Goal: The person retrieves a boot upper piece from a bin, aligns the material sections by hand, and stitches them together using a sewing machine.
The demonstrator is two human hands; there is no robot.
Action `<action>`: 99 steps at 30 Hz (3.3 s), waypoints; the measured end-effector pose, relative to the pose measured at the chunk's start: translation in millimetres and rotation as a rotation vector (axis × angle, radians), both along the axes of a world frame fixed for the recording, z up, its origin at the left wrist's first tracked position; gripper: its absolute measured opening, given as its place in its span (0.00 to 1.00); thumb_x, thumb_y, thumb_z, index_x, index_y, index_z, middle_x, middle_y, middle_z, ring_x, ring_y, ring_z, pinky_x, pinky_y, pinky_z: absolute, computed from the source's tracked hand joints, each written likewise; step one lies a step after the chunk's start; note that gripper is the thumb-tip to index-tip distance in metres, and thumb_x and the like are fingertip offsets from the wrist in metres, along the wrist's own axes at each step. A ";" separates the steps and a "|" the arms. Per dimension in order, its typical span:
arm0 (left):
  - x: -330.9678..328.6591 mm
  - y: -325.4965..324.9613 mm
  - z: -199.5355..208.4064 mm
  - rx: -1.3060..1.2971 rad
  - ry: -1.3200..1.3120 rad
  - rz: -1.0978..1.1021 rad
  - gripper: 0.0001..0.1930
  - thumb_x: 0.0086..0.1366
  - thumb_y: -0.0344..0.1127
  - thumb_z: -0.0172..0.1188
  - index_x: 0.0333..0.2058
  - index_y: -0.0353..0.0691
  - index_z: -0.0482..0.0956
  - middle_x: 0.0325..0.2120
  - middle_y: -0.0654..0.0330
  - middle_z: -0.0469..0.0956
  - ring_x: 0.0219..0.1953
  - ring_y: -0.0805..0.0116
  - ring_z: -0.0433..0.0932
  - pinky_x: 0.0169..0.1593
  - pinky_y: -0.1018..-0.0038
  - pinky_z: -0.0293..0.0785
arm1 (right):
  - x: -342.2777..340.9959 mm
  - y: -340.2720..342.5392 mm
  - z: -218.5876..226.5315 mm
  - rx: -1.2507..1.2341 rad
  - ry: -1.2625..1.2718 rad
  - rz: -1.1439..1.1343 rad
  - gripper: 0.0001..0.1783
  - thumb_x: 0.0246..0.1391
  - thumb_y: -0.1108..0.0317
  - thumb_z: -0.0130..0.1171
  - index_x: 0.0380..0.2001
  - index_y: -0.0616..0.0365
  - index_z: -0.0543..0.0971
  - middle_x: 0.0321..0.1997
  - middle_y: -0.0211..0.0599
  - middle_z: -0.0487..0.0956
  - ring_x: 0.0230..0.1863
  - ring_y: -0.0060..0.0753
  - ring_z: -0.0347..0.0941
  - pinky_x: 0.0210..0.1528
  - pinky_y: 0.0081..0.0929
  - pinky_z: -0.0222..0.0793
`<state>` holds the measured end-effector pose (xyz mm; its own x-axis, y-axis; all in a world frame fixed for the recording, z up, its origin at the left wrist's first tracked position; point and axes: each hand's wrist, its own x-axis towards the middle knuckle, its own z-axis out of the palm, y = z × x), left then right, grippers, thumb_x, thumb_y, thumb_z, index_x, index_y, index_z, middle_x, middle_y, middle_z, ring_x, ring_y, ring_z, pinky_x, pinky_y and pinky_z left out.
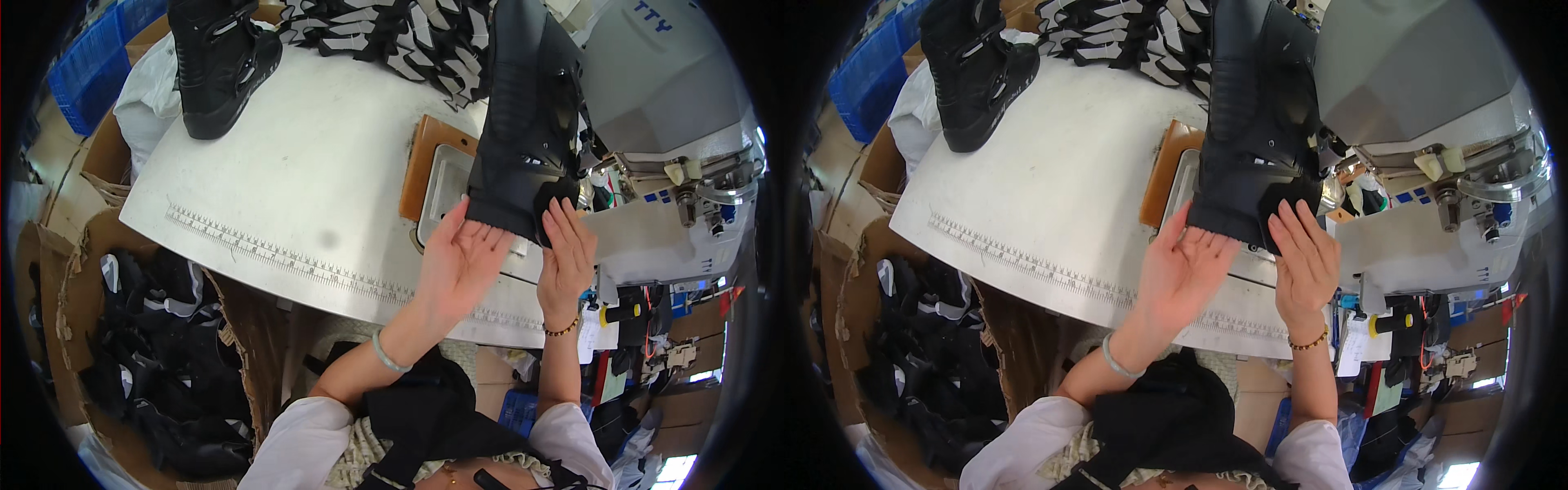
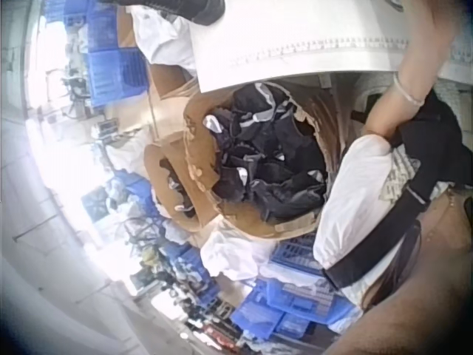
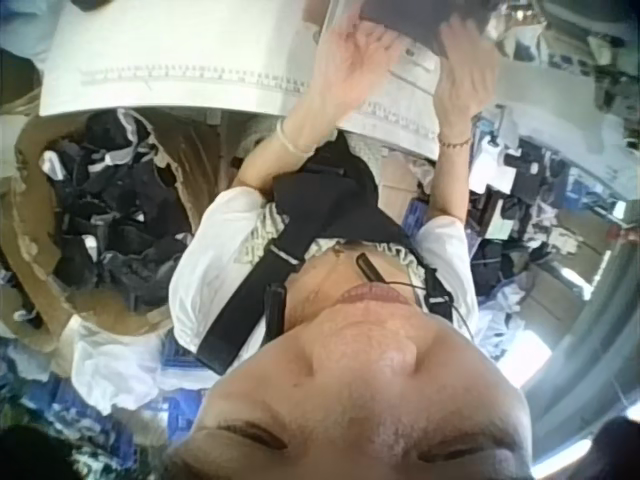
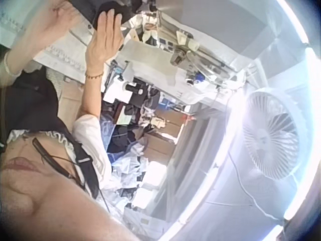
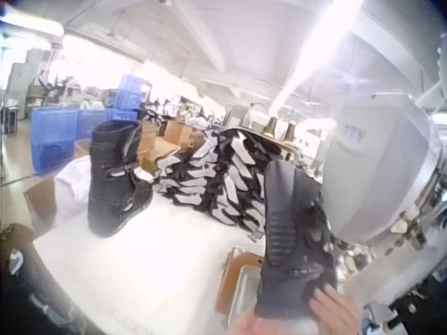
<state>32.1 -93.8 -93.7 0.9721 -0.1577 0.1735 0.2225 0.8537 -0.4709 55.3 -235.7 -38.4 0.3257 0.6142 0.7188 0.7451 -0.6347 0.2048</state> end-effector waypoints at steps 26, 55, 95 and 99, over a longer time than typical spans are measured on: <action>10.8 9.2 31.5 0.490 0.184 0.001 0.20 0.60 0.45 0.54 0.45 0.36 0.70 0.46 0.58 0.70 0.53 0.65 0.63 0.59 0.67 0.56 | -13.2 -2.5 -20.1 0.453 0.062 -0.052 0.19 0.42 0.81 0.50 0.42 0.62 0.74 0.46 0.41 0.74 0.49 0.40 0.68 0.48 0.29 0.61; 12.7 3.7 15.0 0.655 0.313 0.049 0.15 0.62 0.43 0.52 0.41 0.40 0.74 0.42 0.60 0.76 0.47 0.69 0.71 0.53 0.72 0.63 | 8.1 -33.5 -13.1 1.347 1.616 0.867 0.10 0.51 0.75 0.46 0.36 0.69 0.70 0.30 0.43 0.76 0.26 0.36 0.76 0.27 0.26 0.75; 31.6 -1.6 59.6 2.588 -1.154 1.938 0.25 0.38 0.18 0.48 0.41 0.30 0.75 0.41 0.51 0.75 0.49 0.57 0.72 0.53 0.66 0.68 | 25.0 -41.2 -9.3 1.162 1.668 0.834 0.11 0.52 0.71 0.55 0.36 0.65 0.70 0.26 0.37 0.75 0.22 0.28 0.76 0.20 0.19 0.73; 32.1 -4.7 60.2 2.559 -1.103 1.951 0.24 0.38 0.18 0.48 0.39 0.29 0.76 0.39 0.52 0.76 0.47 0.58 0.74 0.52 0.67 0.70 | 24.2 -41.4 -6.2 1.191 1.678 0.791 0.11 0.51 0.71 0.56 0.36 0.64 0.70 0.23 0.34 0.75 0.18 0.23 0.73 0.17 0.16 0.69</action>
